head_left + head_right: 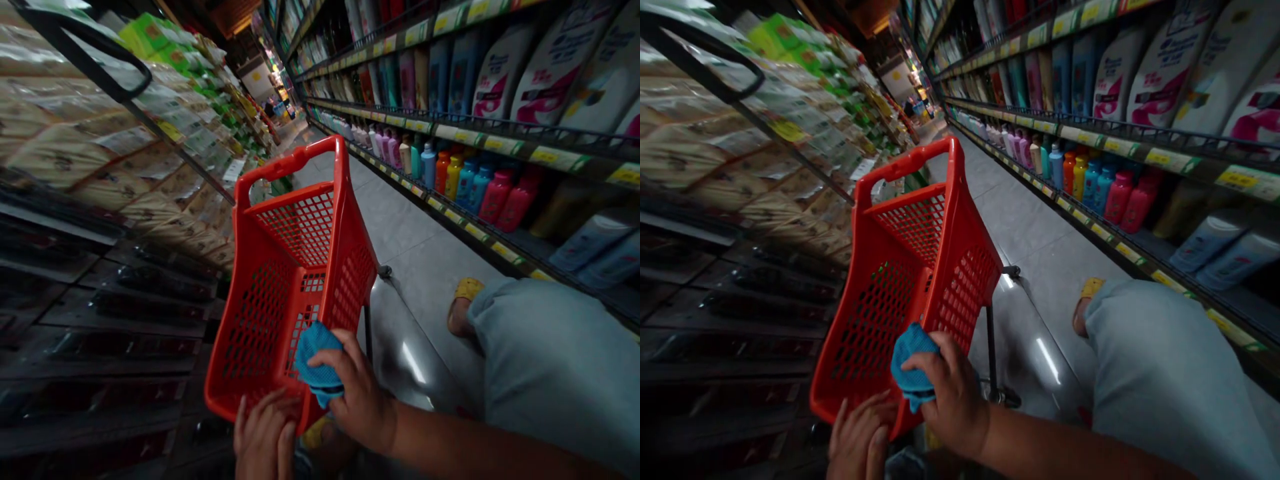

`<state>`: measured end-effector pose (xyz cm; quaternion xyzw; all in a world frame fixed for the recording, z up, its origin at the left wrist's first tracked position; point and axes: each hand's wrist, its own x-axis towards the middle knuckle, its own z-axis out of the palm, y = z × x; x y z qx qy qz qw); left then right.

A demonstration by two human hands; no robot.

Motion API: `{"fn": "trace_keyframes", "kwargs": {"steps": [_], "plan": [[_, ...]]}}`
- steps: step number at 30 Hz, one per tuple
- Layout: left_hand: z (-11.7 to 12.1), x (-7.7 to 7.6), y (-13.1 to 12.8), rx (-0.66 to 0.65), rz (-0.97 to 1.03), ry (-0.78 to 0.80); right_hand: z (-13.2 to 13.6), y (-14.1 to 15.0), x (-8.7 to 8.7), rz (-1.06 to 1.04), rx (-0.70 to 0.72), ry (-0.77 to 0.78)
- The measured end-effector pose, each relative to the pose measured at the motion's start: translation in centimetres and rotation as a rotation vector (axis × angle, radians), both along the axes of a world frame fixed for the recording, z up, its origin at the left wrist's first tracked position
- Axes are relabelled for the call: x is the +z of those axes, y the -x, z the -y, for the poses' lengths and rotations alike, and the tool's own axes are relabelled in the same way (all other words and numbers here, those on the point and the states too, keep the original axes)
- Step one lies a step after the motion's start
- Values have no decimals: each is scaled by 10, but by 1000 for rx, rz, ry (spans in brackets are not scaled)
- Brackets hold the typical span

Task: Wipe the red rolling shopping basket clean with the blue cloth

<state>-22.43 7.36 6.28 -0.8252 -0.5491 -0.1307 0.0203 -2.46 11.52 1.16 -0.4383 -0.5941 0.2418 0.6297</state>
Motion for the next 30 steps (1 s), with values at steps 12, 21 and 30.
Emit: {"fn": "trace_keyframes", "kwargs": {"steps": [12, 21, 30], "plan": [[22, -23, -110, 89, 195, -177, -11, -50, 53, 592, 7, -97], [9, -5, -36, -103, 31, -245, 3, -111, 81, 1026, -2, 147], [2, -8, -52, -243, 246, -304, 52, -116, 62, 963, 19, 20]]}}
